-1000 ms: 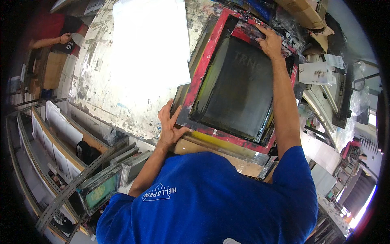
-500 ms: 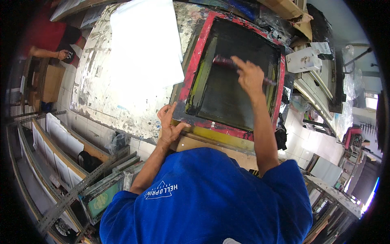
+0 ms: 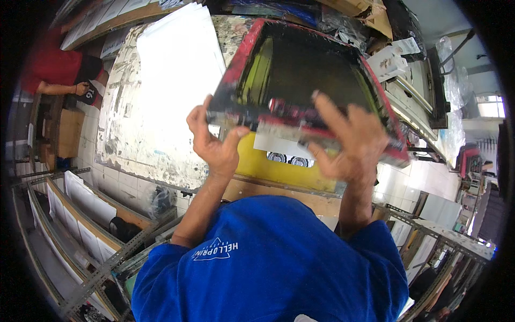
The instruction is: The person performs screen printing by placing a white bag on a yellow platen, lowering a screen frame, and using a squeegee to apply ink; they then lift the frame, remove the printed bag, and stack it to the side, repeating this process several times before pouring liquid onto the screen and wiping it by hand.
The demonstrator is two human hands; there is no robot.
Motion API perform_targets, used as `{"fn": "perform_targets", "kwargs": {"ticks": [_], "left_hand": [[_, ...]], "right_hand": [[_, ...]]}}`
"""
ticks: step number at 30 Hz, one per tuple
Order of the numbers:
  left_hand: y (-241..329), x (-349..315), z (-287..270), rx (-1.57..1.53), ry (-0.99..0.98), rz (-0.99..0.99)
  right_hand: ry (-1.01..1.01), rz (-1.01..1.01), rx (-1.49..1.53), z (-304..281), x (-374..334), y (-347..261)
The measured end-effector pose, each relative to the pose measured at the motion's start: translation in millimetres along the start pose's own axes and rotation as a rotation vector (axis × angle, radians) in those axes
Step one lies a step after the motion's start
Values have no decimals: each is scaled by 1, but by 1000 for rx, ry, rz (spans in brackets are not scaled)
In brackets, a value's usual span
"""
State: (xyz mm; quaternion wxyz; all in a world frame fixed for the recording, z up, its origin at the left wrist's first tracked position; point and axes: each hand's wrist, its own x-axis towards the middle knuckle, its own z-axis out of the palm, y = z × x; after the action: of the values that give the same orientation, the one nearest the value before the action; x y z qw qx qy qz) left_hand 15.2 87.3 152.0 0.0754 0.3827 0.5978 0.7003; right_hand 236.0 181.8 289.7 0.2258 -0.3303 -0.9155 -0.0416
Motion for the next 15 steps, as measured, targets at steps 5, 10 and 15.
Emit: {"fn": "perform_targets", "kwargs": {"ticks": [5,10,15], "left_hand": [[-5,73,67,-439,67,212],[-97,119,123,44,-144,-17],[-248,129,176,588,-384,136]], "right_hand": [[205,-122,136,-28,78,56],[69,45,446,-63,137,47],[254,-120,318,-57,144,58]]}}
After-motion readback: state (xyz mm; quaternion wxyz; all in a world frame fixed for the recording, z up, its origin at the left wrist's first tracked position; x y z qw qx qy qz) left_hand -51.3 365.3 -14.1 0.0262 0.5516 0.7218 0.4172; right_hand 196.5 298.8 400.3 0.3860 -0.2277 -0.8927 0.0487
